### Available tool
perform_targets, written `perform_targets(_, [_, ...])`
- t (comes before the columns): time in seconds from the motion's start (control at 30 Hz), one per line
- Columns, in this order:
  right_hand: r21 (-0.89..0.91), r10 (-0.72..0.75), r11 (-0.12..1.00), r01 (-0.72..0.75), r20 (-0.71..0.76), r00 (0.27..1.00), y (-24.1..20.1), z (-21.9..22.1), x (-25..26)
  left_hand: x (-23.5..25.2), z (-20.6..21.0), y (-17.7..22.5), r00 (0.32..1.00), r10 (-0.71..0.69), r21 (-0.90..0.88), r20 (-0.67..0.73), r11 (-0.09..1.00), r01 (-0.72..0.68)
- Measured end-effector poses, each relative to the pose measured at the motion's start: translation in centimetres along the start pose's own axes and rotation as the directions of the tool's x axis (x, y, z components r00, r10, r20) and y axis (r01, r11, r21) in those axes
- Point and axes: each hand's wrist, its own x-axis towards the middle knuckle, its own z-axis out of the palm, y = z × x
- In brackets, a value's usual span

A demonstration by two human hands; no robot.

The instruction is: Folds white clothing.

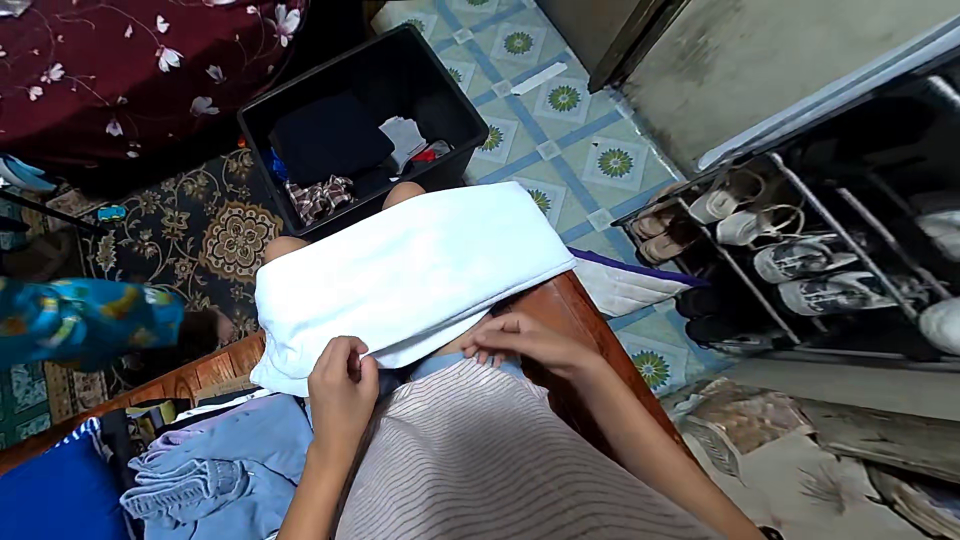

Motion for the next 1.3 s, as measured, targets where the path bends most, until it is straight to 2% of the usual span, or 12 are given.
perform_targets(0.13, [0.278,-0.167,0.945,0.174,-0.047,0.985,0.4,5.0,1.8,0.1,-0.3,0.9,0.994,0.062,-0.03,-0.086,0.997,-0.065])
perform_targets(0.3, [0.837,0.155,0.547,0.023,-0.129,0.979,-3.5,7.7,4.8,-0.9,-0.4,1.1,0.983,0.151,-0.026,-0.101,0.988,-0.154])
perform_targets(0.4, [0.904,0.145,0.369,0.217,-0.287,0.947,-4.2,6.4,7.3,-1.5,-0.9,0.7,0.98,0.168,-0.058,0.102,0.985,-0.163])
perform_targets(0.47, [0.883,0.111,0.288,0.371,-0.415,0.903,-3.8,4.4,8.9,-1.4,-1.6,-0.2,0.924,0.154,-0.136,0.351,0.984,-0.112])
perform_targets(0.53, [0.869,0.062,0.207,0.449,-0.47,0.881,-3.1,2.5,9.8,-0.7,-3.0,-2.1,0.882,0.106,-0.231,0.46,0.973,0.003])
perform_targets(0.67, [0.831,-0.047,0.204,0.517,-0.519,0.854,-3.3,0.8,10.2,2.2,-6.5,-10.7,0.915,-0.376,-0.302,0.145,0.864,0.403])
perform_targets(0.73, [0.811,-0.105,0.215,0.544,-0.534,0.839,-3.3,0.4,10.4,4.0,-6.6,-16.5,0.739,-0.673,-0.266,0.04,0.706,0.657])
perform_targets(0.8, [0.813,-0.122,0.235,0.533,-0.52,0.846,-3.5,0.1,10.5,5.5,-5.9,-20.4,0.562,-0.814,-0.247,0.149,0.52,0.818])
perform_targets(0.93, [0.812,-0.107,0.305,0.498,-0.49,0.865,-4.1,-0.7,10.3,8.9,-4.1,-22.7,0.393,-0.726,-0.242,0.564,0.311,0.919])
perform_targets(1.03, [0.795,-0.169,0.316,0.518,-0.49,0.855,-4.0,-2.0,10.3,10.2,-2.8,-24.5,0.31,-0.705,-0.215,0.637,0.223,0.951])
perform_targets(1.17, [0.783,-0.23,0.323,0.532,-0.481,0.846,-4.3,-3.5,10.2,9.3,-1.3,-25.4,0.379,-0.735,-0.095,0.562,0.397,0.913])
perform_targets(1.3, [0.779,-0.227,0.299,0.55,-0.502,0.834,-3.9,-4.0,10.1,9.5,-2.8,-26.0,0.354,-0.707,-0.102,0.612,0.373,0.922])
